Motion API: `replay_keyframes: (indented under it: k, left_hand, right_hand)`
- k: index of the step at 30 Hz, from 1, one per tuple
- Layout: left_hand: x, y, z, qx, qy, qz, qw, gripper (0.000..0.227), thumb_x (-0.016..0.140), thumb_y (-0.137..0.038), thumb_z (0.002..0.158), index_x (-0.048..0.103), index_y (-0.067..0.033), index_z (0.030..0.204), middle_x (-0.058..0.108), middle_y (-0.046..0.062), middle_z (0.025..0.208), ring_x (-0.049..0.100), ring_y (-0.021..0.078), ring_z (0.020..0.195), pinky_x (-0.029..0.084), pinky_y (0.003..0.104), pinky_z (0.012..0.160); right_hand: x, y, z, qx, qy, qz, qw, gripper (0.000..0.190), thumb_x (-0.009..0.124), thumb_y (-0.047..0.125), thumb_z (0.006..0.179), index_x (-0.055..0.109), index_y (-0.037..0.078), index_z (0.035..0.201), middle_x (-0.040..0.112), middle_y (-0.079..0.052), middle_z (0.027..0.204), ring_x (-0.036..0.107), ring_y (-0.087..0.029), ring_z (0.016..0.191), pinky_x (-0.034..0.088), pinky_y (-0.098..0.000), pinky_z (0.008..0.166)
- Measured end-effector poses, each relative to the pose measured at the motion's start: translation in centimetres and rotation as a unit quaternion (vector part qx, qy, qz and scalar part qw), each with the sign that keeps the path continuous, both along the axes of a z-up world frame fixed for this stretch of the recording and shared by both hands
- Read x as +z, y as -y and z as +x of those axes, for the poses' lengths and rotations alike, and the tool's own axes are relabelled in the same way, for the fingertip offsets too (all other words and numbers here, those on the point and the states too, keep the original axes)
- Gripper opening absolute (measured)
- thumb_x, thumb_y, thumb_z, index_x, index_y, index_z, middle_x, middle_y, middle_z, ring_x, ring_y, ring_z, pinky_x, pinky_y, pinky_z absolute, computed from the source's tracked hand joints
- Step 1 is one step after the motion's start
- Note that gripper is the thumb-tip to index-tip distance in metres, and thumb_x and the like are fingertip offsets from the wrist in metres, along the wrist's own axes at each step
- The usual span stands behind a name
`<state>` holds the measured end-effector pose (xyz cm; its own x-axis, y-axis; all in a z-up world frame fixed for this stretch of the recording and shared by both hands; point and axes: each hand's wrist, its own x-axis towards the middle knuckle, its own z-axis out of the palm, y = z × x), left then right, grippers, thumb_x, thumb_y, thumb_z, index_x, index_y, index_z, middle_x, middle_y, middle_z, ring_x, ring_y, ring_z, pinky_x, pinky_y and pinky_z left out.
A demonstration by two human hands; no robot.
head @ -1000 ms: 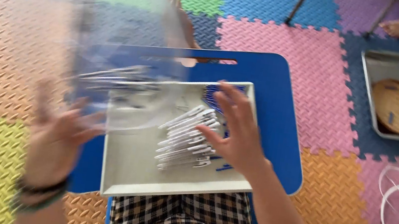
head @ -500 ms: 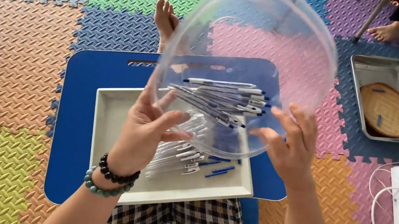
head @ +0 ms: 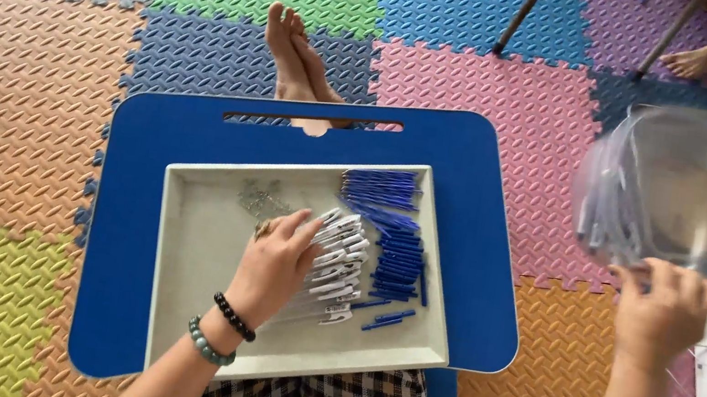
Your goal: Assembling pens by manually joining pen bodies and caps on a small blue table while sitting on the floor.
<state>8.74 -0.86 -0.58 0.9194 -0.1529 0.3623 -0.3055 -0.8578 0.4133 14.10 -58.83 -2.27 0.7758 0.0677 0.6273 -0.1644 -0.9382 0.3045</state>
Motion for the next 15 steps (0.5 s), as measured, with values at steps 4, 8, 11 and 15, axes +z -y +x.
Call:
replay_keyframes:
  k: [4, 8, 11, 15]
  left_hand:
    - [-2.4, 0.6, 0.1, 0.041, 0.008, 0.056, 0.998, 0.044, 0.075, -0.026, 0.102, 0.074, -0.0142, 0.144, 0.067, 0.015, 0.156, 0.068, 0.0325, 0.133, 0.054, 0.046, 0.104]
    - [-1.2, 0.5, 0.2, 0.053, 0.004, 0.061, 0.997, 0.037, 0.073, -0.021, 0.103, 0.075, -0.0137, 0.140, 0.073, 0.005, 0.141, 0.071, 0.0251, 0.118, 0.055, 0.041, 0.099]
    - [-1.2, 0.3, 0.2, 0.068, -0.006, 0.043, 0.997, 0.036, 0.075, -0.018, 0.102, 0.076, -0.0146, 0.138, 0.073, 0.002, 0.132, 0.071, 0.0230, 0.106, 0.057, 0.038, 0.089]
    - [-1.5, -0.2, 0.2, 0.074, -0.033, 0.004, 0.997, 0.039, 0.081, -0.013, 0.096, 0.080, -0.0145, 0.134, 0.072, 0.004, 0.133, 0.075, 0.0204, 0.090, 0.063, 0.035, 0.076]
  right_hand:
    - [-7.1, 2.3, 2.1, -0.081, -0.148, 0.033, 0.985, 0.029, 0.095, 0.047, 0.096, 0.081, 0.034, 0.116, 0.076, 0.005, 0.110, 0.066, -0.019, 0.106, 0.058, -0.0321, 0.079]
    - [-12.7, 2.1, 5.9, -0.063, -0.228, 0.130, 0.963, 0.038, 0.091, 0.054, 0.085, 0.081, 0.031, 0.114, 0.082, 0.008, 0.107, 0.070, -0.016, 0.101, 0.061, -0.0331, 0.078]
    - [-15.2, 2.1, 10.3, -0.058, -0.214, 0.160, 0.962, 0.034, 0.091, 0.049, 0.090, 0.078, 0.024, 0.107, 0.080, 0.001, 0.101, 0.069, -0.022, 0.098, 0.061, -0.0392, 0.078]
    - [-17.9, 3.8, 15.5, -0.037, -0.144, 0.147, 0.978, 0.029, 0.089, 0.022, 0.096, 0.085, 0.018, 0.124, 0.085, -0.004, 0.113, 0.074, -0.027, 0.111, 0.058, -0.0449, 0.093]
